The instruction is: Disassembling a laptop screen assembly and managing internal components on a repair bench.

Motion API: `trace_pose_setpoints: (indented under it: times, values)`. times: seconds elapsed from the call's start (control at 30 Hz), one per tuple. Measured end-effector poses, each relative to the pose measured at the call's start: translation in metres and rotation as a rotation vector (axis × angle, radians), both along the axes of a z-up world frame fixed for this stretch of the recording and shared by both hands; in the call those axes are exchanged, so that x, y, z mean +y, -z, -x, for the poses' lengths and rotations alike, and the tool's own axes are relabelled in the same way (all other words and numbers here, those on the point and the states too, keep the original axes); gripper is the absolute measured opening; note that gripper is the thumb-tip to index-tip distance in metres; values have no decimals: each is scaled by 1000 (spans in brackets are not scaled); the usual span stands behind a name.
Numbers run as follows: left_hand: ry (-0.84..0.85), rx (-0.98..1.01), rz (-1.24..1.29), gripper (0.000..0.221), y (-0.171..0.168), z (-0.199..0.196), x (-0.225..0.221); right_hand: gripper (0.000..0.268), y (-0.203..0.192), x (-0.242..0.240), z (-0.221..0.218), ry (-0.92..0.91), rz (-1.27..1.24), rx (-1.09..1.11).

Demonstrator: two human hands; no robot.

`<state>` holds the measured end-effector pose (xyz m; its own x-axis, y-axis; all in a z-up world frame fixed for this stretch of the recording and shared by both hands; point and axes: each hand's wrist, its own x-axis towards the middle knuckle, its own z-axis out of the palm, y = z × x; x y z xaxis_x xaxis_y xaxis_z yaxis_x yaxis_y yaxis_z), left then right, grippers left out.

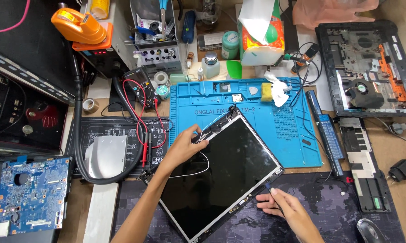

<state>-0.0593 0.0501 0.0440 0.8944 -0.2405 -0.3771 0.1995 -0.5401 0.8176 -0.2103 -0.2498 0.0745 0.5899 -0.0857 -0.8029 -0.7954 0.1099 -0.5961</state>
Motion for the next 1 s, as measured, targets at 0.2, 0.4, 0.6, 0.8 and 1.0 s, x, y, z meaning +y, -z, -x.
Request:
trace_pose_setpoints:
  times: [0.2,0.4,0.6,0.8,1.0]
  values:
    - [-63,-72,50,29,-5,6,0,47,3,4,8,5,-30,5]
    - [-228,38,290,25,-10,14,9,46,14,5,18,-78,-71,-132]
    - [-458,47,326,26,3,37,11,47,31,-11,3,-117,28,-321]
    - [-634,194,456,41,15,85,-5,48,12,-21,-43,-152,135,-478]
    - [-631,277,524,45,-7,128,-23,42,-25,-7,-84,-264,354,-510]
